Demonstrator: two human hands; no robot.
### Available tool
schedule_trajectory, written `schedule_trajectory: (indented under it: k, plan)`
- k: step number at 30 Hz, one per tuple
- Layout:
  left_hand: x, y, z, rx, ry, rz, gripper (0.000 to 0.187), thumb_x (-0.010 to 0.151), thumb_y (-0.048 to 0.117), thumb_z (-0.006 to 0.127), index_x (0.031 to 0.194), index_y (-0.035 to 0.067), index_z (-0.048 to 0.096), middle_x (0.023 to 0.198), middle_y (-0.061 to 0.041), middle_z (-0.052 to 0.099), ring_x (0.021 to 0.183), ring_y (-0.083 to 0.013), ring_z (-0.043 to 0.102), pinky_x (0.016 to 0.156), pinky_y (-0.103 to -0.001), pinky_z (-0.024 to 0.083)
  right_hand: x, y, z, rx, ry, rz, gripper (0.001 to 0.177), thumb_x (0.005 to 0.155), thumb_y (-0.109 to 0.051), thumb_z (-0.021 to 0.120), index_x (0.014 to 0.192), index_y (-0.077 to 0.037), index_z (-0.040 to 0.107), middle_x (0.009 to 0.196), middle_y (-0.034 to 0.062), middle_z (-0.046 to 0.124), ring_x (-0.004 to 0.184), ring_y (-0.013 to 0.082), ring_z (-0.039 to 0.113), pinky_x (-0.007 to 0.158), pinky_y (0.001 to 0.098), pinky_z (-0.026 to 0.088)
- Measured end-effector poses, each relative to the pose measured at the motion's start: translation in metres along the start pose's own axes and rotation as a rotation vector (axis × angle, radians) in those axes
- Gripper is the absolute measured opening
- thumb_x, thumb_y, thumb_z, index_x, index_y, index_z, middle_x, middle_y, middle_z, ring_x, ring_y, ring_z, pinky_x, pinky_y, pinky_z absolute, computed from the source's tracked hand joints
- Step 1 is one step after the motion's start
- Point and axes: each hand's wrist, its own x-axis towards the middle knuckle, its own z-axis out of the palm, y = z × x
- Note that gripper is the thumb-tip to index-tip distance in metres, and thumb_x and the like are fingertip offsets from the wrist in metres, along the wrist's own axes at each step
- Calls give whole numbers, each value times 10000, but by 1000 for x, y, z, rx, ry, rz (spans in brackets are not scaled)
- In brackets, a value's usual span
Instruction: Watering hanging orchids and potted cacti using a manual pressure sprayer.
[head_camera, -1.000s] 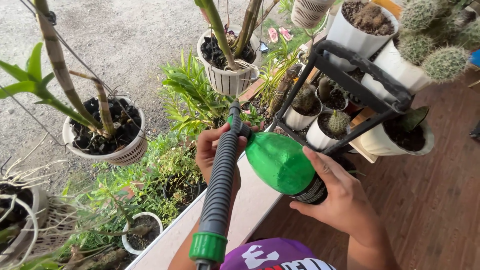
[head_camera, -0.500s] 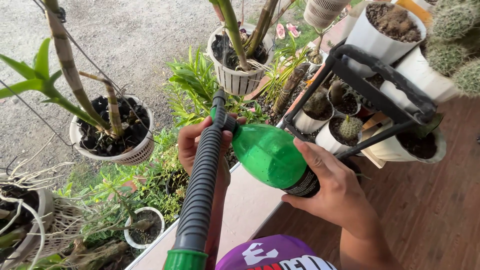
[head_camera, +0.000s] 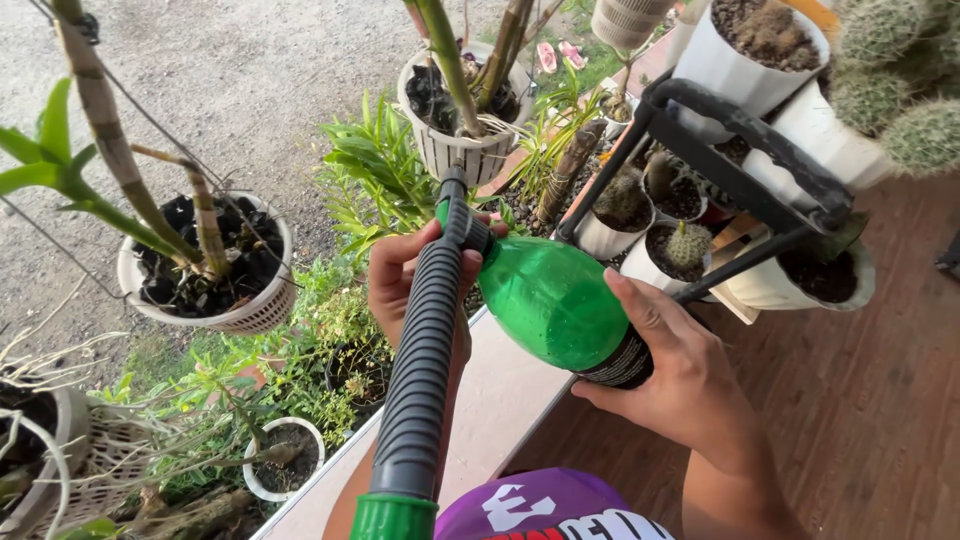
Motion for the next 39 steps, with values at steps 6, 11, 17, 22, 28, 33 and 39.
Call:
schedule_trajectory:
  k: [6, 11, 17, 22, 28, 33, 39]
  plan:
    - [-10, -3, 0, -43, -15, -68, 364, 936, -5, 785, 1242, 40, 594, 1158, -254, 734, 1067, -397, 752, 965, -550, 639, -13, 4, -3, -4, -12, 33, 1160, 517, -332, 972, 1518, -160, 410, 1335, 206, 626, 1145, 393, 668, 938, 435, 556]
    - [-25, -7, -16, 8, 16, -75, 365, 929, -11, 791, 1237, 38, 600, 1135, -250, 727, 1054, -405, 752, 955, -552, 637, -21, 5, 2, 41, -33, 17, 1162, 524, -336, 977, 1519, -137, 411, 1321, 206, 631, 1149, 397, 667, 953, 439, 554]
    - [-33, 0, -17, 49, 66, -56, 361, 913, 0, 796, 1209, 53, 596, 1140, -251, 741, 1035, -377, 754, 933, -541, 647, -23, 3, 6, 96, -72, -19, 1150, 531, -302, 974, 1517, -116, 413, 1344, 200, 633, 1190, 405, 652, 963, 442, 548]
    - [-36, -3, -14, 44, 87, -97, 350, 901, -21, 793, 1184, 47, 598, 1128, -247, 739, 1026, -370, 756, 925, -543, 652, -27, 3, 0, 91, -67, -4, 1145, 519, -287, 972, 1511, -120, 423, 1346, 194, 635, 1191, 396, 650, 967, 436, 545]
    - [-37, -12, -2, 33, 32, -118, 342, 923, -40, 768, 1214, 25, 601, 1099, -230, 744, 1033, -364, 758, 949, -514, 635, -36, 9, -8, 59, -23, 24, 1144, 523, -294, 969, 1513, -127, 421, 1330, 190, 636, 1171, 383, 661, 963, 430, 543]
    - [-37, -19, 5, 48, -28, -95, 344, 942, -50, 760, 1231, 23, 589, 1108, -217, 745, 1078, -375, 749, 997, -522, 628, -41, 13, -12, 6, -8, 63, 1160, 499, -306, 974, 1507, -138, 427, 1325, 191, 632, 1156, 382, 660, 959, 430, 544]
    - [-33, -15, 10, 3, -34, -109, 347, 938, -43, 751, 1236, 27, 589, 1130, -229, 745, 1088, -392, 749, 987, -533, 631, -39, 17, -11, 32, 0, 47, 1155, 509, -294, 976, 1510, -132, 424, 1321, 194, 637, 1158, 379, 661, 956, 425, 546]
